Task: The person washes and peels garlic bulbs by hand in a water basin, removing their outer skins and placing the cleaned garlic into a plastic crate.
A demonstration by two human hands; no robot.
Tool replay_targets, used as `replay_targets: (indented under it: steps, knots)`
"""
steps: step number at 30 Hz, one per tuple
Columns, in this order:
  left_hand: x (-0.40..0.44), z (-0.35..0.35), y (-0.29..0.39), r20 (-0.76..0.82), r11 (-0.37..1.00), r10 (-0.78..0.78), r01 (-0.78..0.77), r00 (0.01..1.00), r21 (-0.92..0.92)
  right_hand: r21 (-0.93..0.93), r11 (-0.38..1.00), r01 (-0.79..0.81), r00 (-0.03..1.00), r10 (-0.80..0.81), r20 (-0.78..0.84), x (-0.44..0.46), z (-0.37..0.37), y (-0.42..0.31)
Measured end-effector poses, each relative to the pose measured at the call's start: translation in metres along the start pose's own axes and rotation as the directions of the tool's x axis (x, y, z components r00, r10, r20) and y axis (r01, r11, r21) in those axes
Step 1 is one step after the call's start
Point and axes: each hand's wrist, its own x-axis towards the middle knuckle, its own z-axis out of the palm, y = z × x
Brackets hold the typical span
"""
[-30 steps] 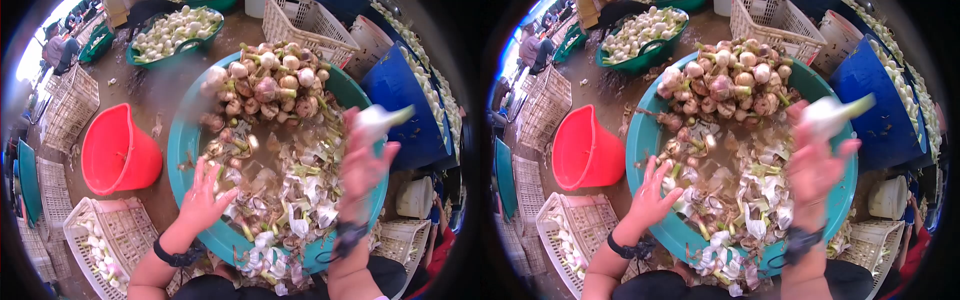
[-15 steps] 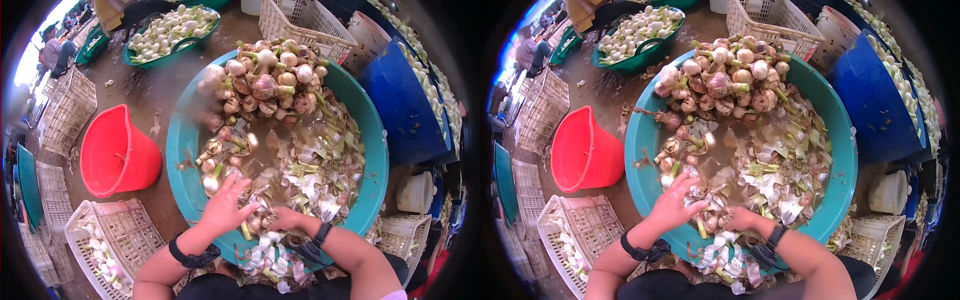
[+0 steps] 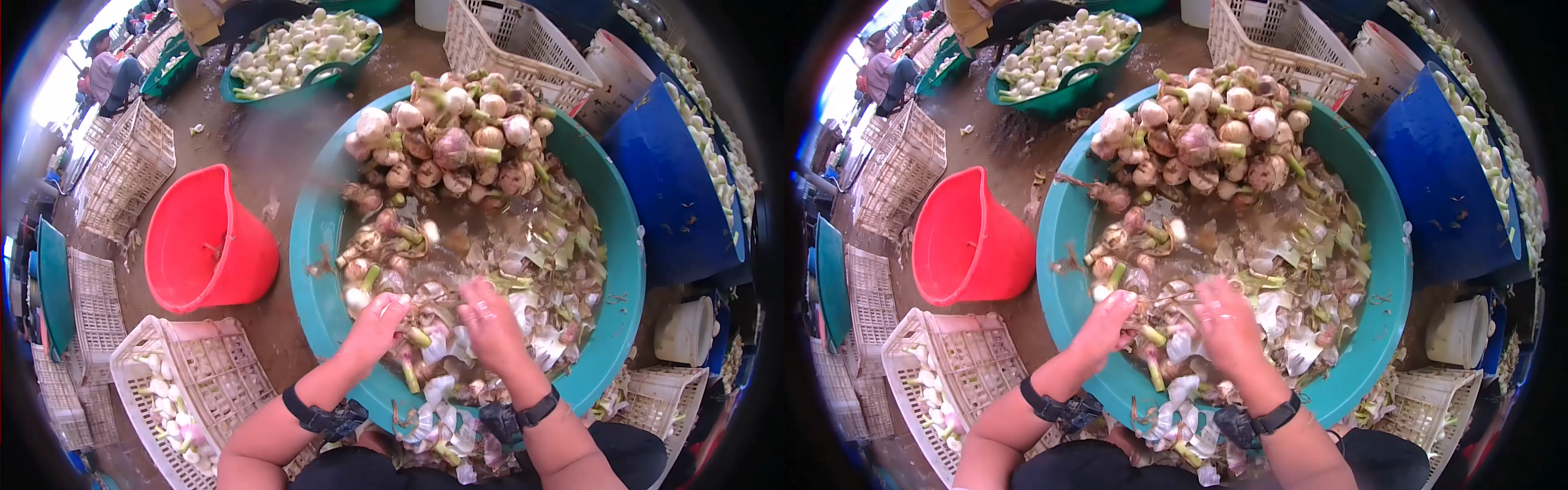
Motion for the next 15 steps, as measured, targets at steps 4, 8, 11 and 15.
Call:
replay_targets:
  steps: [4,8,11,15]
  knots:
    - [-0.006,-0.001,0.0,0.054,0.999,-0.033,0.033,0.998,-0.005,0.325,0.946,0.007,0.948,-0.109,0.297,-0.005,0.0,-0.052]
    - [-0.012,-0.006,-0.002,0.059,0.998,-0.057,0.058,0.997,-0.015,0.231,0.971,0.058,0.935,-0.133,0.327,-0.008,0.01,-0.063]
    - [-0.008,-0.012,-0.007,0.085,0.978,-0.116,0.128,0.99,-0.164,0.299,0.937,-0.179,0.9,0.033,0.435,-0.002,0.023,-0.056]
    - [-0.005,-0.021,-0.007,0.22,0.958,-0.043,0.103,0.975,-0.267,0.478,-0.016,-0.878,0.462,0.229,0.857,-0.001,0.031,-0.047]
